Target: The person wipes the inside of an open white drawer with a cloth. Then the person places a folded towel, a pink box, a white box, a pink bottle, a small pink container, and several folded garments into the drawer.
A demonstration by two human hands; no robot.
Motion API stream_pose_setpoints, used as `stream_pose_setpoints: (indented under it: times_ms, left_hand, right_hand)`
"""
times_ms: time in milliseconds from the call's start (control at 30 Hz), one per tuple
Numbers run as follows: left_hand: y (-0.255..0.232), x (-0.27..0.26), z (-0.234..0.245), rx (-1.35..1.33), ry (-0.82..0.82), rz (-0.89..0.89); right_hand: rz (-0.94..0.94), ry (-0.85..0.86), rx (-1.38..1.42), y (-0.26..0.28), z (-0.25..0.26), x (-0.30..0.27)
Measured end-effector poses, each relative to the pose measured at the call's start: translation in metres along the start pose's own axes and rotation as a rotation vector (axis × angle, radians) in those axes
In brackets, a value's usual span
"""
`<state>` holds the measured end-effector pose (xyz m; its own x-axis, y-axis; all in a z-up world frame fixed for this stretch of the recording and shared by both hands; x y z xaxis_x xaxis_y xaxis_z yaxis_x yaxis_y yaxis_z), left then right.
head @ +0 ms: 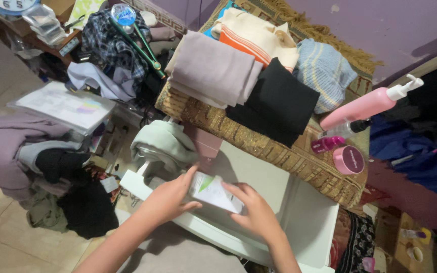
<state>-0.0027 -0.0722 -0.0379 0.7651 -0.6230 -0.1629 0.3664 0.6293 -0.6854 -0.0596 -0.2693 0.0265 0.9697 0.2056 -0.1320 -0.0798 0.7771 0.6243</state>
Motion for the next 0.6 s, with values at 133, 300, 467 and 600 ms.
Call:
stream_pose_setpoints:
  times_ms: [133,300,467,600]
  left_hand:
    - [0.012,-0.01,-0.013,0.231,-0.054,-0.059]
    - [0.011,-0.011,-0.021,0.353,-0.252,-0.18]
    - [0.023,-0.007,-0.029,0.347,-0.133,-0.033]
    - [0.02,-0.007,-0.025,0.306,-0.143,-0.047]
  right_hand:
    - [0.027,0.007,0.063,-0.016,-0.007,0.014]
    - [0.005,0.1,0.064,-0.03,-0.027,0.03]
    - [-0.024,0.156,0.08,-0.045,-0.047,0.048]
    - [-0.015,0.147,0.083,-0.054,-0.072,0.057]
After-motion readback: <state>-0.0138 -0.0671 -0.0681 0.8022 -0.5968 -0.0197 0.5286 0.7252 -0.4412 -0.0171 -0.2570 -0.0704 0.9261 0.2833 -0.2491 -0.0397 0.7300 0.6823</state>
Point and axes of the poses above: each hand's wrist, its own x-axis towards the middle knuckle, its own z-axis out of the back of the hand, y = z × x, the point moved 7 cm from there along x, towards the middle knuckle, and after that the axes turned 2 degrees about x, right-handed, at the moved point
